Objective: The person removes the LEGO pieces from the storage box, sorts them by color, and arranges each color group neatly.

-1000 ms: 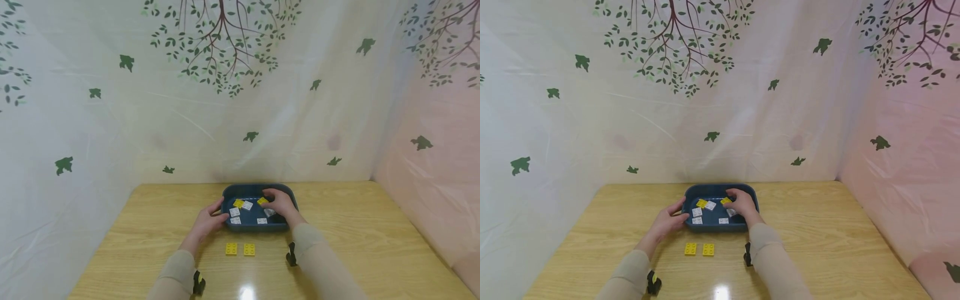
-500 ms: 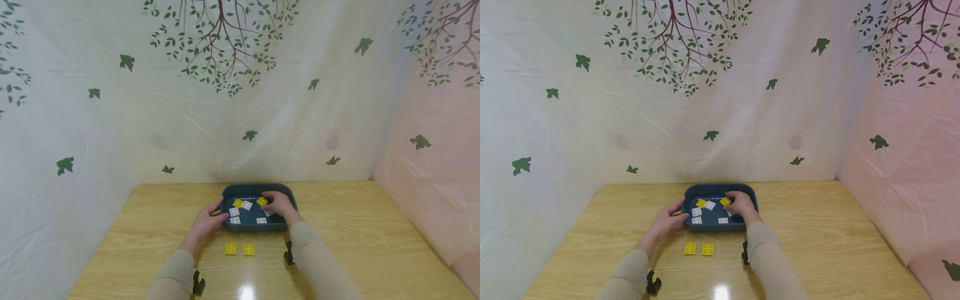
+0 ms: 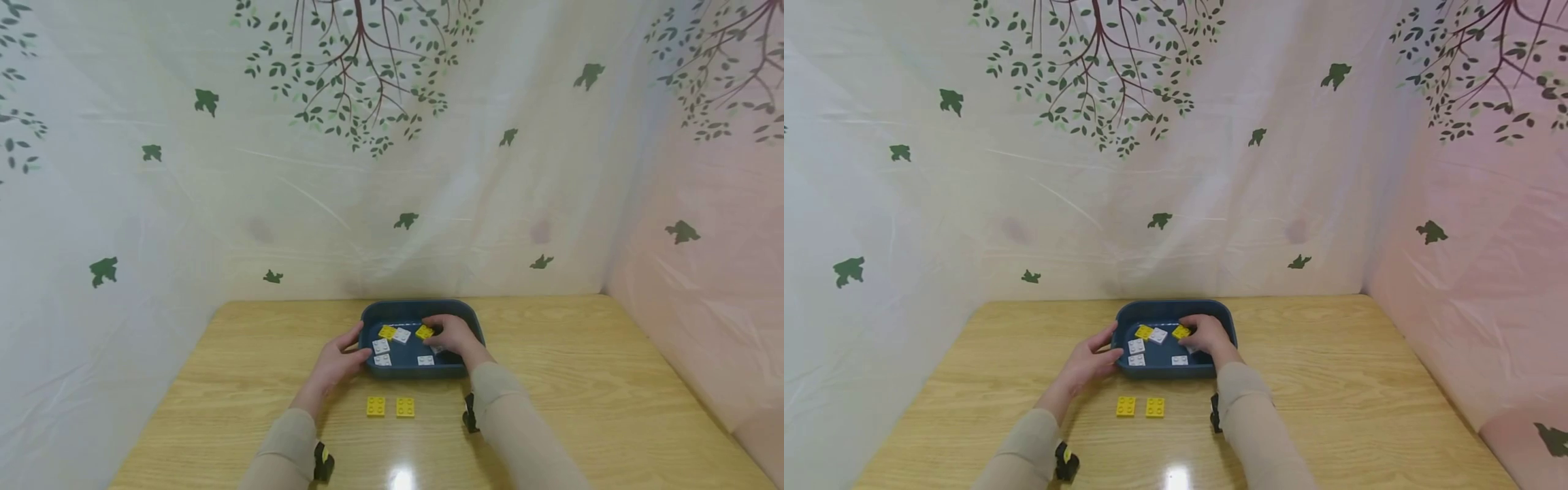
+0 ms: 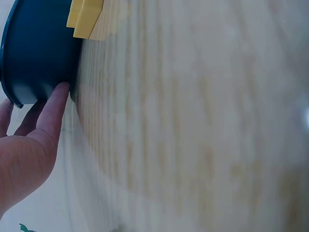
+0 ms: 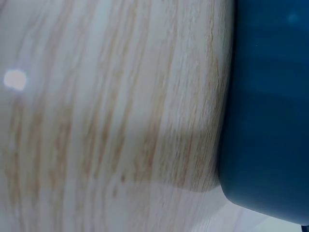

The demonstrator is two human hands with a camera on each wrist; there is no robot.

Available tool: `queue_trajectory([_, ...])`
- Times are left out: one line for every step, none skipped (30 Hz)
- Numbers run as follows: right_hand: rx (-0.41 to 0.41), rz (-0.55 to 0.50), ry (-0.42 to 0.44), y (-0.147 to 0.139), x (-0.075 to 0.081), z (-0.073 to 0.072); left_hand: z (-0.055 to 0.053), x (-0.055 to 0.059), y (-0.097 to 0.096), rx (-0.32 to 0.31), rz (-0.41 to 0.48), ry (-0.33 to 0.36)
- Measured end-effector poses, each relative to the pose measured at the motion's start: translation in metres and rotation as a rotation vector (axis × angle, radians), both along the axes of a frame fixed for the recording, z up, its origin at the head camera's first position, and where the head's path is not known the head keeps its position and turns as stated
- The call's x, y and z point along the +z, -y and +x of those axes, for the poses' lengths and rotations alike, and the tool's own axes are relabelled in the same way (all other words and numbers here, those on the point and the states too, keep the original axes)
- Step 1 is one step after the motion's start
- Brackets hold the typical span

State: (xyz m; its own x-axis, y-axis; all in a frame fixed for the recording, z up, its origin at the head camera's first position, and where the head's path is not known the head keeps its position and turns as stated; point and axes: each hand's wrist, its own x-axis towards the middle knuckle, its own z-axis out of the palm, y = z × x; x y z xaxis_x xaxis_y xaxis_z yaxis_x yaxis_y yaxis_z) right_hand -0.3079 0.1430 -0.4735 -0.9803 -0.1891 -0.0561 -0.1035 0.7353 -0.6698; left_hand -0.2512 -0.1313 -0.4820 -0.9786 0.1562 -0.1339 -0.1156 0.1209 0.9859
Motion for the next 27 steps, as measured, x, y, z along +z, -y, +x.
queue_trajectory([0.009, 0.001, -0.005, 0.000, 0.000, 0.001, 0.001, 0.000, 0.000, 0.005, 0.002, 0.006])
queue_trajectory([0.021, 0.004, -0.012, 0.000, 0.001, 0.002, 0.002, 0.001, 0.000, 0.005, 0.002, 0.006])
queue_trajectory([0.030, 0.006, -0.015, 0.000, 0.002, 0.003, 0.003, 0.001, 0.000, 0.007, 0.003, 0.007])
queue_trajectory([0.041, 0.017, -0.029, 0.001, 0.003, 0.005, 0.004, 0.001, 0.000, 0.007, 0.007, 0.007])
queue_trajectory([0.048, 0.021, -0.033, 0.001, 0.003, 0.006, 0.005, 0.001, 0.000, 0.008, 0.009, 0.007])
queue_trajectory([0.053, 0.028, -0.037, 0.001, 0.004, 0.007, 0.005, 0.001, 0.000, 0.009, 0.011, 0.009])
queue_trajectory([0.059, 0.035, -0.041, 0.002, 0.003, 0.008, 0.006, 0.001, 0.001, 0.008, 0.013, 0.008])
queue_trajectory([0.053, 0.037, -0.037, 0.002, 0.003, 0.009, 0.007, 0.002, 0.001, 0.007, 0.016, 0.008])
queue_trajectory([0.049, 0.045, -0.037, 0.003, 0.003, 0.009, 0.007, 0.002, 0.001, 0.011, 0.020, 0.015])
queue_trajectory([0.043, 0.052, -0.036, 0.003, 0.002, 0.009, 0.008, 0.002, 0.001, 0.009, 0.020, 0.015])
queue_trajectory([0.032, 0.047, -0.022, 0.004, 0.000, 0.009, 0.009, 0.002, 0.001, 0.007, 0.019, 0.015])
queue_trajectory([0.026, 0.056, -0.021, 0.004, -0.001, 0.009, 0.010, 0.002, 0.001, 0.006, 0.020, 0.015])
queue_trajectory([0.023, 0.064, -0.023, 0.005, -0.001, 0.010, 0.011, 0.003, 0.001, 0.005, 0.021, 0.017])
queue_trajectory([0.019, 0.072, -0.022, 0.005, -0.001, 0.010, 0.011, 0.003, 0.001, 0.006, 0.025, 0.021])
queue_trajectory([0.018, 0.080, -0.025, 0.006, -0.001, 0.011, 0.012, 0.004, 0.001, 0.004, 0.028, 0.022])
queue_trajectory([0.014, 0.083, -0.026, 0.006, 0.000, 0.012, 0.013, 0.004, 0.001, 0.001, 0.028, 0.018])
queue_trajectory([0.013, 0.087, -0.028, 0.006, 0.000, 0.013, 0.014, 0.004, 0.001, -0.001, 0.032, 0.016])
queue_trajectory([0.013, 0.091, -0.031, 0.006, 0.001, 0.014, 0.015, 0.004, 0.001, -0.002, 0.037, 0.016])
queue_trajectory([0.013, 0.092, -0.033, 0.006, 0.002, 0.015, 0.016, 0.004, 0.001, -0.004, 0.041, 0.015])
queue_trajectory([0.012, 0.092, -0.035, 0.006, 0.002, 0.016, 0.017, 0.005, 0.001, -0.006, 0.045, 0.012])
queue_trajectory([0.012, 0.091, -0.037, 0.006, 0.002, 0.017, 0.018, 0.005, 0.001, -0.010, 0.048, 0.007])
queue_trajectory([0.015, 0.092, -0.041, 0.006, 0.002, 0.019, 0.019, 0.005, 0.001, -0.012, 0.049, 0.004])
queue_trajectory([0.013, 0.089, -0.039, 0.006, 0.003, 0.020, 0.020, 0.005, 0.001, -0.012, 0.052, 0.004])
queue_trajectory([0.012, 0.088, -0.038, 0.006, 0.003, 0.021, 0.021, 0.005, 0.001, -0.013, 0.048, 0.005])
queue_trajectory([0.011, 0.086, -0.039, 0.006, 0.003, 0.021, 0.021, 0.005, 0.001, -0.014, 0.043, 0.004])
queue_trajectory([0.010, 0.086, -0.043, 0.006, 0.003, 0.021, 0.021, 0.006, 0.001, -0.014, 0.037, 0.003])
queue_trajectory([0.009, 0.085, -0.045, 0.006, 0.003, 0.021, 0.021, 0.006, 0.001, -0.014, 0.030, 0.002])
